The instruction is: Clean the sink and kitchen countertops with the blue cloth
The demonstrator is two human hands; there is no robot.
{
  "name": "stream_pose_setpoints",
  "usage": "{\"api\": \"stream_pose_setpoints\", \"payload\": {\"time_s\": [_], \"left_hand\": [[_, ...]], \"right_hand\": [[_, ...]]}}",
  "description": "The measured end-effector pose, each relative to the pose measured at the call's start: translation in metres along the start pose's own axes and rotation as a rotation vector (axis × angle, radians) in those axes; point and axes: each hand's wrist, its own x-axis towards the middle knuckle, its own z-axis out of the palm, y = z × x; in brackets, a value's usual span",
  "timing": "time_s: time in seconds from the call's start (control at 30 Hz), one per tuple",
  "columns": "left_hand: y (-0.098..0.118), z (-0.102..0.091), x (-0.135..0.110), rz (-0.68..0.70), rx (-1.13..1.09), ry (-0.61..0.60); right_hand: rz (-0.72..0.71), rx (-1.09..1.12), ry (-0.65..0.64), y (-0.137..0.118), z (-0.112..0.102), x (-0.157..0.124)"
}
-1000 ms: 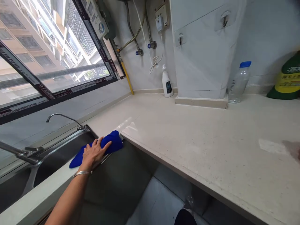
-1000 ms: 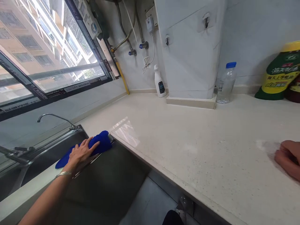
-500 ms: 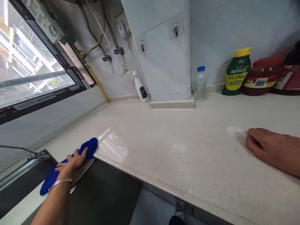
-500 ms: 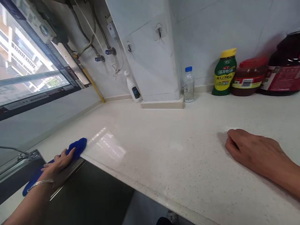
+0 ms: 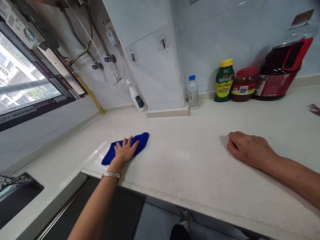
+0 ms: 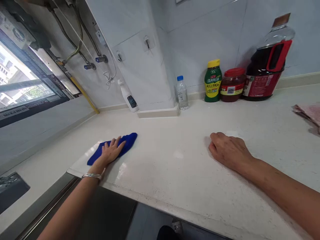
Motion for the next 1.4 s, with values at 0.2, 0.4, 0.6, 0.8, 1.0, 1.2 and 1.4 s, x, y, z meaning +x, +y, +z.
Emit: {"api": "stream_pose_setpoints", "payload": {"time_s": [0.2,0.4,0.6,0.8,1.0,1.2,1.4], "left_hand": [[0.08,0.0,-0.046,0.164,-0.02,0.001],[0.141,0.001,-0.106,0.381,-0.042,0.003],[0.198,0.005,-0.164,0.6,-0.066,0.045],[0.235,-0.003,-0.209,0.768,-0.094,0.002],[0.248,-0.002,-0.222,0.83,-0.147,-0.036],[0.261,-0.002,-0.213,0.833,-0.146,-0.025],[0.274,-0.007,-0.186,0.795,-0.136,-0.028]], "right_hand": [[0.004,0.012,-0.061,-0.003,-0.009,0.003],[0.006,0.056,-0.09,-0.004,-0.015,0.005],[0.0,0.104,-0.083,-0.001,-0.017,0.008],[-0.08,0.154,-0.067,0.012,-0.022,0.01],[-0.096,0.197,-0.08,0.024,-0.027,0.012],[-0.085,0.223,-0.062,0.03,-0.02,0.019],[0.053,0.116,-0.045,0.041,-0.021,0.016]]}}
